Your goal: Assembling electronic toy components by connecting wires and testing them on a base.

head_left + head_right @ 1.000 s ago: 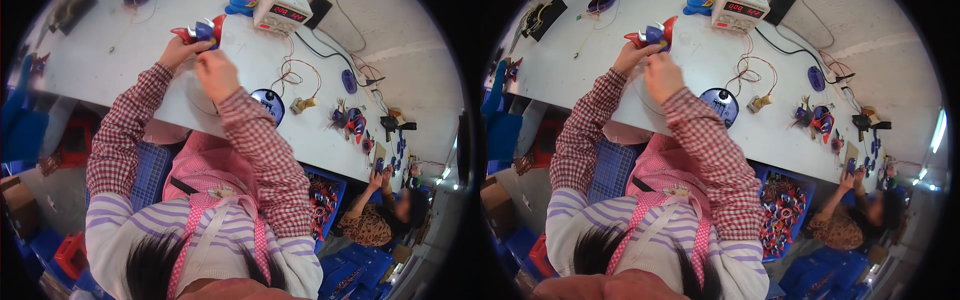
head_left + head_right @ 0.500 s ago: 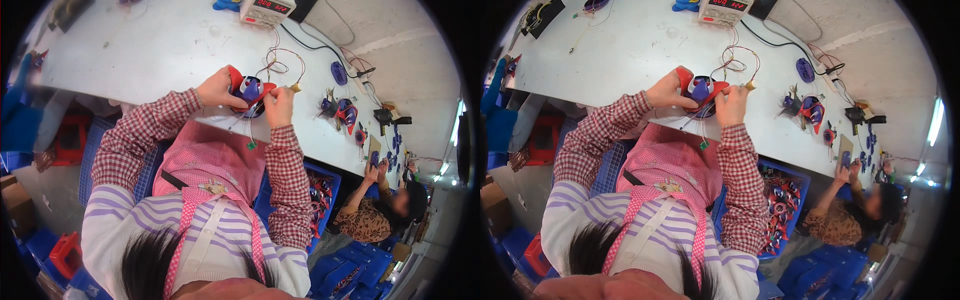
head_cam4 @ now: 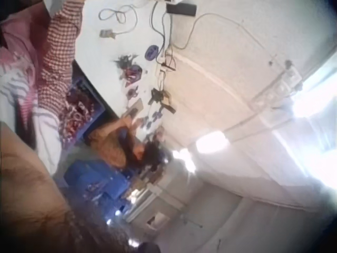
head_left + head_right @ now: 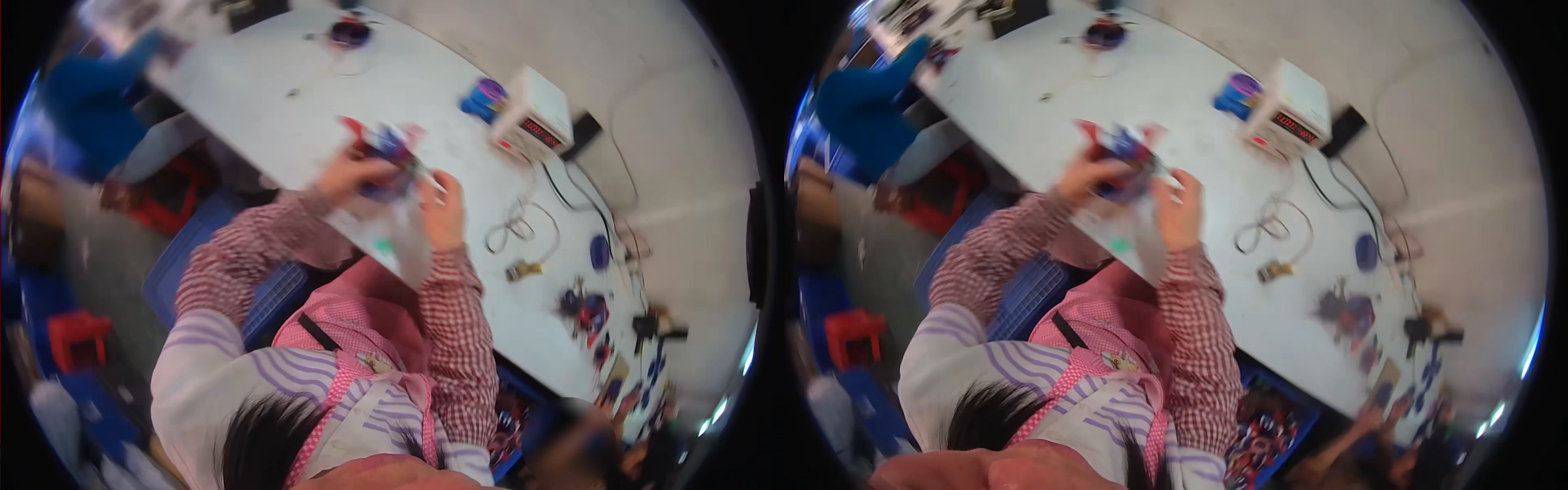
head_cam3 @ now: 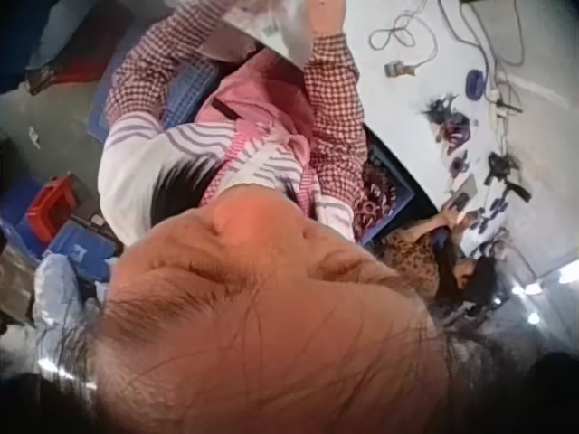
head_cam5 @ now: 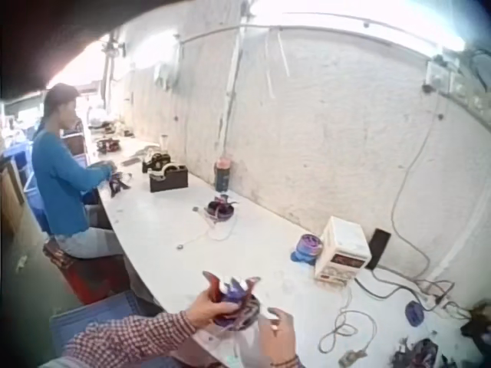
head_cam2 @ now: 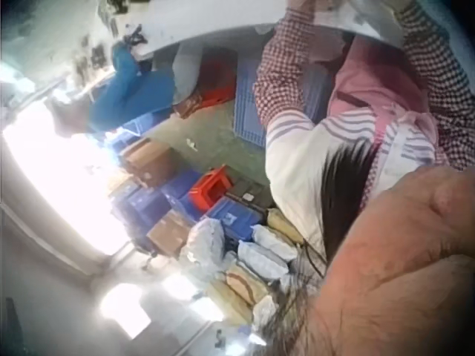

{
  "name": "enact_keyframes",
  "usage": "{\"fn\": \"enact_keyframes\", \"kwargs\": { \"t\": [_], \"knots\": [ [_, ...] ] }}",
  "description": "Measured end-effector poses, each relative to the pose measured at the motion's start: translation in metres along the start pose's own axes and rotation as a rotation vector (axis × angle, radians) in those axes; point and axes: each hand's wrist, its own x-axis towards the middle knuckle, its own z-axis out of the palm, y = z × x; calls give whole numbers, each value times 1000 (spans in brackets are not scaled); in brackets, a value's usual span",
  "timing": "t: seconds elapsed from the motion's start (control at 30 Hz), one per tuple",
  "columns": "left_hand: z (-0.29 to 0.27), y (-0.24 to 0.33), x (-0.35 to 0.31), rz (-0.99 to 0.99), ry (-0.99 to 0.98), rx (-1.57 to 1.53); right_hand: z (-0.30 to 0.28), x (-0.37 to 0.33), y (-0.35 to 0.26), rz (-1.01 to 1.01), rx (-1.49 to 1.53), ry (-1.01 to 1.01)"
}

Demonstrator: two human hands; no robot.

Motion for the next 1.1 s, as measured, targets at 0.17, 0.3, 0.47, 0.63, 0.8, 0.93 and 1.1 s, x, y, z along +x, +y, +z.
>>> {"fn": "enact_keyframes", "kwargs": {
  "t": [0.17, 0.3, 0.47, 0.63, 0.8, 0.93, 1.1],
  "knots": [
    [-133, 70, 64, 646, -42, 1239, -27, -37, 5, -202, -207, -107],
    [-223, 115, 164, 138, 704, 928, -98, -94, 2, -157, -294, -67],
    [-297, 120, 256, -31, 957, 1049, -159, -145, -6, 156, -415, 158],
    [-255, 108, 237, 176, 1393, 1458, -267, -166, 19, 221, -316, 582],
    [-78, 45, 112, 522, 174, 1158, -387, -118, 53, 235, -571, 804],
    [99, -15, -25, 375, -822, 1091, -461, -59, 52, 163, -755, 696],
    [304, -103, -79, 739, -1206, 916, -503, -25, 52, 544, -1310, 428]
  ]
}}
